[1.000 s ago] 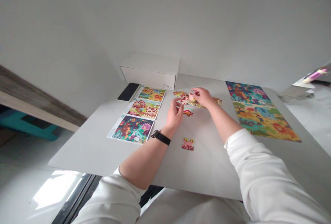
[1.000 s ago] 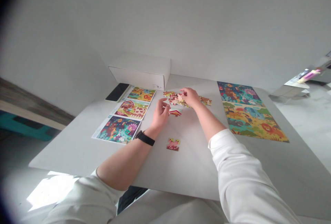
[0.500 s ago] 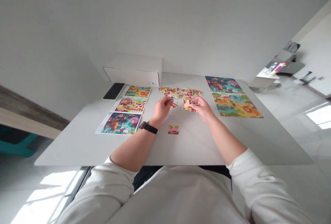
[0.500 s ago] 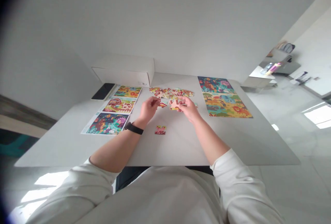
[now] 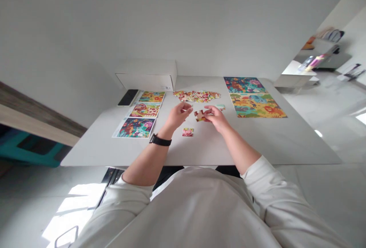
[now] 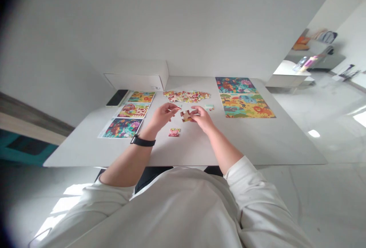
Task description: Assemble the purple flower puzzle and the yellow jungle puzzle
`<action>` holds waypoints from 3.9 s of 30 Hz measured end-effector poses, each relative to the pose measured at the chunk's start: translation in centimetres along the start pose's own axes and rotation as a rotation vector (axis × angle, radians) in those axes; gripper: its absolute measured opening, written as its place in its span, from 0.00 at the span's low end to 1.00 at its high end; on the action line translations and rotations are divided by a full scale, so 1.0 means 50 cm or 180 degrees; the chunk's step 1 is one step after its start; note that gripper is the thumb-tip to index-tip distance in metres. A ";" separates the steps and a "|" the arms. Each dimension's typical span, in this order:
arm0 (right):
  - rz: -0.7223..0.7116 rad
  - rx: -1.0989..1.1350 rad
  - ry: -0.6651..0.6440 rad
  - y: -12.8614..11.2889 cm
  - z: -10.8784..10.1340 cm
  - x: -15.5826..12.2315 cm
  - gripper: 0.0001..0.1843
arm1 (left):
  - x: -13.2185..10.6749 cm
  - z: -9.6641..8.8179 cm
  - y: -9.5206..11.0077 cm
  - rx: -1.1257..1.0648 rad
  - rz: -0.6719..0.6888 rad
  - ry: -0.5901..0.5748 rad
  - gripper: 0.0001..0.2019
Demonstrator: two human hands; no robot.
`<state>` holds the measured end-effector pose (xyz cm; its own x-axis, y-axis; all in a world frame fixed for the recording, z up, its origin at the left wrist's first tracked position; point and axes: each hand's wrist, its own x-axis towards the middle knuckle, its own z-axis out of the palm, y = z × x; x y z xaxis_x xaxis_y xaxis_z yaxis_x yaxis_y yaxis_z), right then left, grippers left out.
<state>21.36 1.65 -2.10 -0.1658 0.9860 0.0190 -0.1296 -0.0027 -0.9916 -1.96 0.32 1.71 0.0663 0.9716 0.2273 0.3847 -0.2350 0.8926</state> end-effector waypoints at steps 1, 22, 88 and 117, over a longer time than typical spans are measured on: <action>-0.0034 -0.0032 -0.0061 0.003 0.004 -0.002 0.28 | -0.007 0.006 -0.006 0.0031 0.0042 0.0022 0.15; 0.0008 -0.0453 -0.0231 0.013 0.013 -0.010 0.26 | -0.029 0.017 -0.025 -0.0675 -0.0475 -0.0277 0.15; 0.0121 -0.0604 -0.0460 0.009 0.020 -0.019 0.22 | -0.026 0.033 -0.042 -0.0395 -0.0315 -0.0487 0.15; 0.0202 -0.0481 -0.0375 -0.005 0.024 -0.027 0.28 | -0.026 0.034 -0.035 -0.0726 -0.0335 -0.0402 0.10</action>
<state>20.47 0.10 -1.71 -0.2835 0.9582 -0.0380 0.0314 -0.0303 -0.9990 -1.16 -0.47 -0.83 0.1567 0.9834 0.0910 0.1793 -0.1189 0.9766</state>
